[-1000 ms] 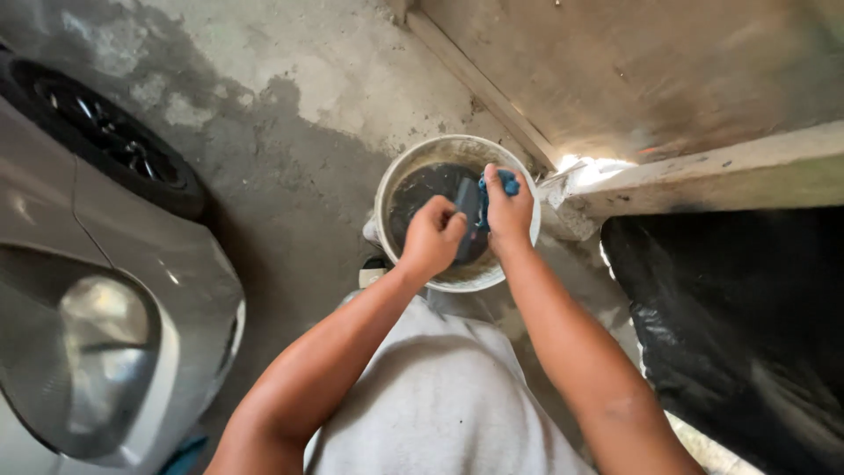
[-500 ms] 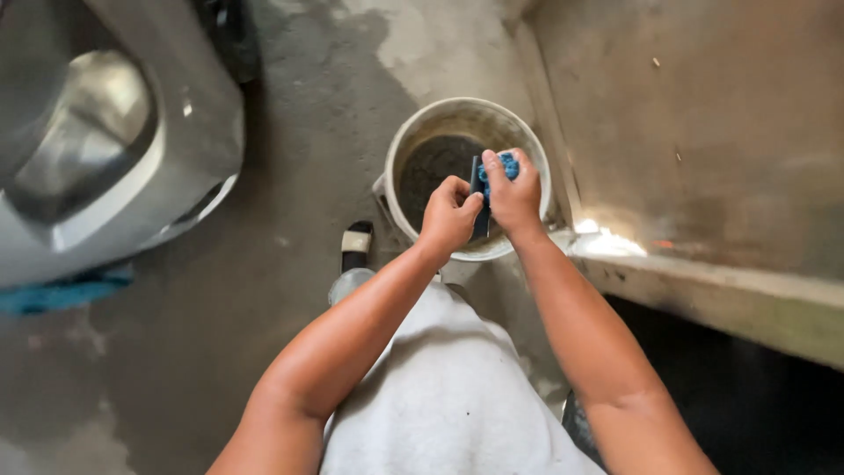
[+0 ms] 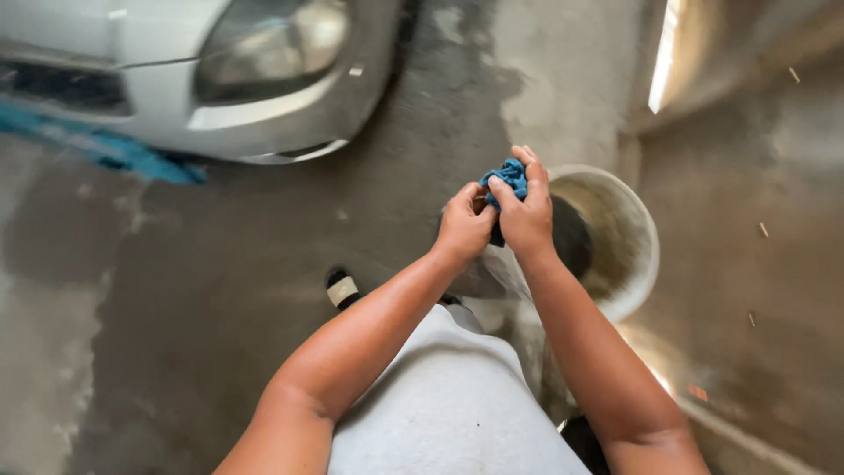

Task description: The recorder uses a sanding block and a cloth with water to wet sand and clean a car headlight.

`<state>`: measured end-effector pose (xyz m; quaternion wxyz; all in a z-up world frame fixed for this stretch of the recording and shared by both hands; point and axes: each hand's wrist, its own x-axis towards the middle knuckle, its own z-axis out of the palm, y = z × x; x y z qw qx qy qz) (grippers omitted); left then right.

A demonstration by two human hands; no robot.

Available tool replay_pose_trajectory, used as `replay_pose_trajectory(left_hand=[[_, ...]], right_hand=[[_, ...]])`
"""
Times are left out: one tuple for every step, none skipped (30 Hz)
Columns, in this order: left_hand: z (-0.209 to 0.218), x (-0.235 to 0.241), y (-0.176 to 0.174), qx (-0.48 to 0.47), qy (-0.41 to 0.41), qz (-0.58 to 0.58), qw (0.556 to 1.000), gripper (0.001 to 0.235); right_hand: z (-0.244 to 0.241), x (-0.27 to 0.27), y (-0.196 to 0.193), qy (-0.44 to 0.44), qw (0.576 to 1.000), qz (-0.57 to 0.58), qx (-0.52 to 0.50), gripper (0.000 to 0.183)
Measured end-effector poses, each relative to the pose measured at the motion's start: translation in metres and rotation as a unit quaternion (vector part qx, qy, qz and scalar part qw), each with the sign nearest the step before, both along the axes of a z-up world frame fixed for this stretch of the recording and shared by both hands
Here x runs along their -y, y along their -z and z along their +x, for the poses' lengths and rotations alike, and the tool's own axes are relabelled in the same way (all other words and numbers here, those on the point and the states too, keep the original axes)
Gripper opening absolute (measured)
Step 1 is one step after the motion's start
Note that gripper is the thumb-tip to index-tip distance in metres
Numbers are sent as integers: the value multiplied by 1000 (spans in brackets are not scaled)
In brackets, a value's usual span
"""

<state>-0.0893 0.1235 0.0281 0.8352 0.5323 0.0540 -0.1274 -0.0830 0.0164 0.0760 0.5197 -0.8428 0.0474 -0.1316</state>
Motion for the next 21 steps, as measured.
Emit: replay_pose_trajectory(left_hand=[[6, -18, 4, 2, -20, -1, 1000, 18], [11, -39, 8, 6, -36, -10, 999, 17], [17, -61, 12, 10, -52, -19, 998, 16], [23, -84, 13, 12, -68, -17, 997, 16], [28, -106, 14, 14, -82, -22, 996, 17], [34, -129, 16, 16, -93, -27, 995, 17], [42, -153, 17, 17, -107, -25, 994, 17], [45, -176, 19, 20, -120, -20, 992, 19], [47, -199, 22, 23, -133, -14, 991, 21], [48, -223, 23, 22, -145, -11, 989, 21], [49, -248, 25, 14, -161, 7, 987, 23], [53, -272, 25, 8, -180, 24, 983, 26], [60, -297, 22, 9, -195, 25, 980, 26], [60, -318, 19, 23, -221, 23, 975, 26], [59, -339, 15, 36, -247, 21, 968, 26], [58, -359, 8, 40, -266, 23, 963, 26], [57, -378, 0, 22, -286, 37, 957, 25], [56, -397, -6, 2, -306, 50, 951, 24], [62, -416, 2, 4, -326, 49, 944, 24], [63, -432, 10, 28, -355, 37, 934, 24], [66, -448, 19, 52, -383, 26, 922, 23]], right_hand=[[9, -18, 1, -20, 1000, -1, 2, 51], [18, -38, 4, -45, 999, -27, 10, 55], [27, -59, 6, -70, 996, -52, 18, 59], [35, -81, 6, -86, 995, -51, 21, 59], [43, -103, 6, -96, 991, -91, 5, 62], [50, -125, 7, -103, 986, -132, -11, 65], [60, -150, 5, -117, 984, -131, -8, 65], [65, -174, 5, -128, 983, -130, -15, 66], [69, -197, 5, -140, 981, -130, -22, 67], [72, -223, 2, -152, 980, -128, -23, 67], [75, -249, -1, -155, 984, -76, -34, 67], [80, -274, -5, -162, 985, -25, -44, 67], [86, -301, -8, -178, 983, -25, -42, 67], [87, -324, -10, -179, 982, 5, -58, 63], [87, -347, -13, -180, 980, 35, -75, 60], [94, -366, -9, -199, 977, 34, -71, 60], [101, -386, -5, -226, 971, 46, -59, 56], [107, -406, 1, -253, 965, 57, -50, 52], [115, -427, 6, -273, 959, 56, -48, 52], [119, -445, 12, -311, 950, 36, -18, 50], [123, -463, 19, -349, 937, 18, 12, 49]])
